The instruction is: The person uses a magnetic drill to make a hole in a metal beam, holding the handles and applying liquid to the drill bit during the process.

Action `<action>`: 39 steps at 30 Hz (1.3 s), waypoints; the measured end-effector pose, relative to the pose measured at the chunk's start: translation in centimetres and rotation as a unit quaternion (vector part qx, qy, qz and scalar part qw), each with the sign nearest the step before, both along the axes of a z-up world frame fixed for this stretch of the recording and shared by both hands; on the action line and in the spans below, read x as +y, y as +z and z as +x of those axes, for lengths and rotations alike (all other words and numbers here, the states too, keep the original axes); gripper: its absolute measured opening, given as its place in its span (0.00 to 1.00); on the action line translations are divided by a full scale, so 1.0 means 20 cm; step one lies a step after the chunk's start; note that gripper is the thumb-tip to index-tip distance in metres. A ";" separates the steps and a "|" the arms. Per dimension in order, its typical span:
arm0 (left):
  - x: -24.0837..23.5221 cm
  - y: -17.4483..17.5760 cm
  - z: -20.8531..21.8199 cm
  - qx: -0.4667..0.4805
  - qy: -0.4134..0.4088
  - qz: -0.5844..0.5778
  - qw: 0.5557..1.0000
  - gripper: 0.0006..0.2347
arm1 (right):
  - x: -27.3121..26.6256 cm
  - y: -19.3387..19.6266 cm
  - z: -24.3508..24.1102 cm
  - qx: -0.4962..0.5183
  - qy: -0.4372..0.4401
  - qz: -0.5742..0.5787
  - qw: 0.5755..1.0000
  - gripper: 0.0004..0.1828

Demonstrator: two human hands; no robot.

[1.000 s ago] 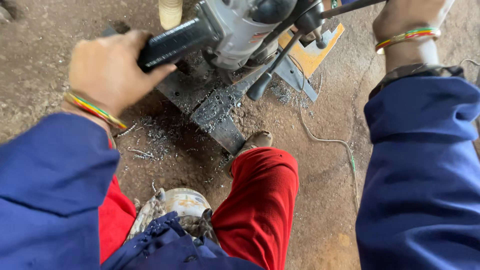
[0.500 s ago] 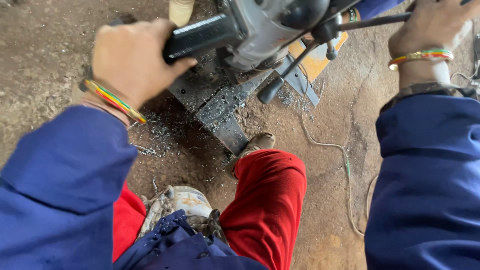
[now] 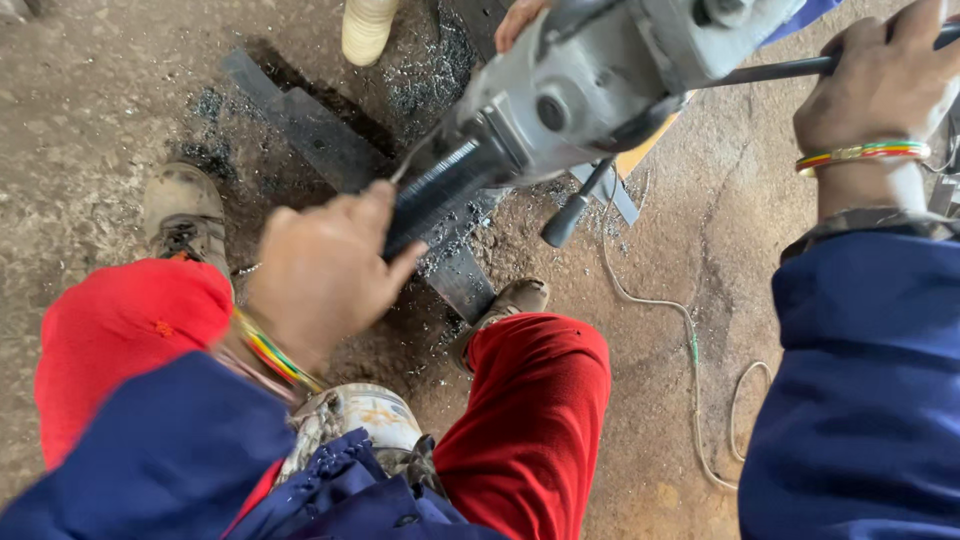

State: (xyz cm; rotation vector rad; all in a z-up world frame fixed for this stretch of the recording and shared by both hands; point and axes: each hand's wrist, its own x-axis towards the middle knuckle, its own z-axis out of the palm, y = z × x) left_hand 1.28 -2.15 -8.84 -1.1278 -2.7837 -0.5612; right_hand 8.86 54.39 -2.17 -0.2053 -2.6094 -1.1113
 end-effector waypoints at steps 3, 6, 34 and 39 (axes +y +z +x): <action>-0.06 0.00 -0.26 -0.071 -0.011 -0.104 0.992 0.26 | -0.09 -0.03 0.03 0.021 -0.015 -0.009 1.000 0.09; -0.11 0.03 -0.38 0.057 -0.013 -0.009 0.998 0.22 | -0.16 -0.05 0.04 0.030 -0.013 0.056 0.998 0.10; -0.07 -0.03 0.02 0.010 0.010 0.046 0.999 0.24 | -0.40 0.01 0.09 0.052 0.044 0.040 0.997 0.10; -0.07 -0.03 0.01 -0.014 0.012 0.036 0.999 0.24 | -0.58 -0.05 0.11 0.061 0.027 0.029 0.997 0.06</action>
